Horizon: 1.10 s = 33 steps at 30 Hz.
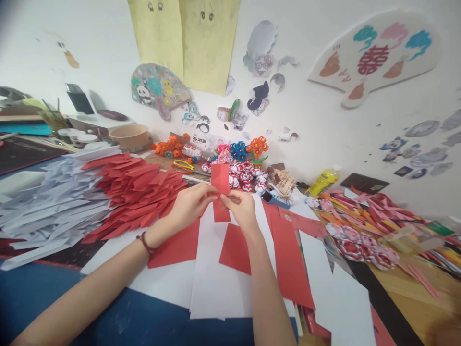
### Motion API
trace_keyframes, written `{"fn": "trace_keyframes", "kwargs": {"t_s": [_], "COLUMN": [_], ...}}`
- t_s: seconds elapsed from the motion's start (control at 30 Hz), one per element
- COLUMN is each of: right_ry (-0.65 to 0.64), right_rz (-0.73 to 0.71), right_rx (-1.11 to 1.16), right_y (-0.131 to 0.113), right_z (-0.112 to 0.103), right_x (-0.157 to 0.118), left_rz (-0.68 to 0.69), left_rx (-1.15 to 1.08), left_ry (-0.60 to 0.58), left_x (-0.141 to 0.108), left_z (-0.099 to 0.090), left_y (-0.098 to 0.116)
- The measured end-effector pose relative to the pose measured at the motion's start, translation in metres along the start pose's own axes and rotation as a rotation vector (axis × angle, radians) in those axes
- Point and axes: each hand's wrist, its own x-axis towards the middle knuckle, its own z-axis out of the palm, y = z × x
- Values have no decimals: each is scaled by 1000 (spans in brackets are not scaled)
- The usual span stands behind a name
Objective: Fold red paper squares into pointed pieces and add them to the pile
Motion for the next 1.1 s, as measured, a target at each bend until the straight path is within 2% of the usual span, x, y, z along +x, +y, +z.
{"fn": "trace_keyframes", "kwargs": {"t_s": [0.17,0.33,0.53,0.87,1.0,1.1], "right_ry": [-31,-62,-88,-90,-69,-58], "right_rz": [19,24,32,27,28,36], "right_rx": [45,67,78,58,74,64], "right_y": [0,0,-1,-7,-8,-6], "right_z": [2,4,6,8,8,7], "right_x": [-1,-3,-4,-7,-7,-6], "left_rz": [-160,-258,-282,-278,-320,-333], "left_rx": [-145,-303,-496,-539,-620,-570], "left_ry": [62,101,96,126,80,7], "left_x": [2,4,5,4,6,6], "left_z": [4,8,7,5,5,6], "left_y": [-3,-4,-2,2,-1,-6]}}
